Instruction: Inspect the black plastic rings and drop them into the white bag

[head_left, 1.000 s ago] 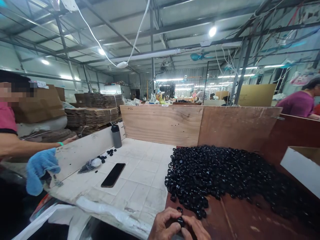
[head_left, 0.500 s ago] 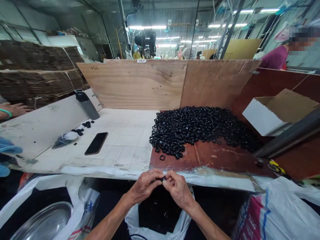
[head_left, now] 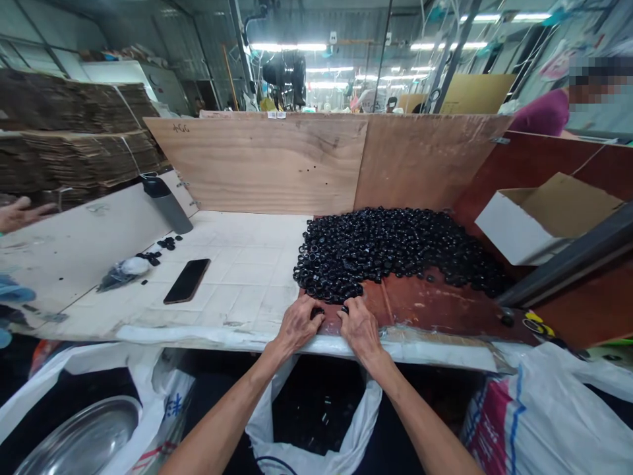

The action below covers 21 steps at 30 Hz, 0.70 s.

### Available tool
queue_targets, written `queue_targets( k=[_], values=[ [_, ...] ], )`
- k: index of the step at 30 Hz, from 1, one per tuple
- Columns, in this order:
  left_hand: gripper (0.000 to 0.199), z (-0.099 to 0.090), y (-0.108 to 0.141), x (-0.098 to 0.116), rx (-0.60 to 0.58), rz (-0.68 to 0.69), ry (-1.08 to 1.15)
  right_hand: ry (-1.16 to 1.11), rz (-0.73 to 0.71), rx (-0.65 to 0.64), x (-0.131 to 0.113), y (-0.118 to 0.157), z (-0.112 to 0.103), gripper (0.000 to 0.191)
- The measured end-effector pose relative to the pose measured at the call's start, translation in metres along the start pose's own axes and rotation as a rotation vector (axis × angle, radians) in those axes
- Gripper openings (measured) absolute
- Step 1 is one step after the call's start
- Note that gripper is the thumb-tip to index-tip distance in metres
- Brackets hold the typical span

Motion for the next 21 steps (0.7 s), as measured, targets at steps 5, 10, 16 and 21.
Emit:
queue_targets(
  k=[5, 10, 16, 21],
  values=[
    [0.023, -0.009, 0.008, 0.011, -0.017, 0.069, 0.151, -0.357, -0.095, 0.052, 0.001, 0.004, -0.007, 0.02],
    [0.025, -0.011, 0.007, 0.015, -0.002, 0.072, 0.234, -0.774, 0.113, -0.088, 0.003, 0.003, -0.005, 0.015],
    [0.027, -0.007, 0.01, 0.009, -0.018, -0.028, 0.397, -0.961, 0.155, -0.065, -0.01, 0.005, -0.005, 0.017],
    [0.035, -0.004, 0.013, 0.004, -0.031, -0.083, 0.513, -0.871, 0.037, 0.009, -0.018, 0.007, -0.004, 0.012]
  ],
)
Point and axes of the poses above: each hand's wrist, its own y-axis away from the middle knuckle, its own z-axis out of the palm, x = y × z, the point moved 2 cm from there along -y, towards the middle knuckle, and after that the axes turned 11 degrees about y, right-handed, at the moved point
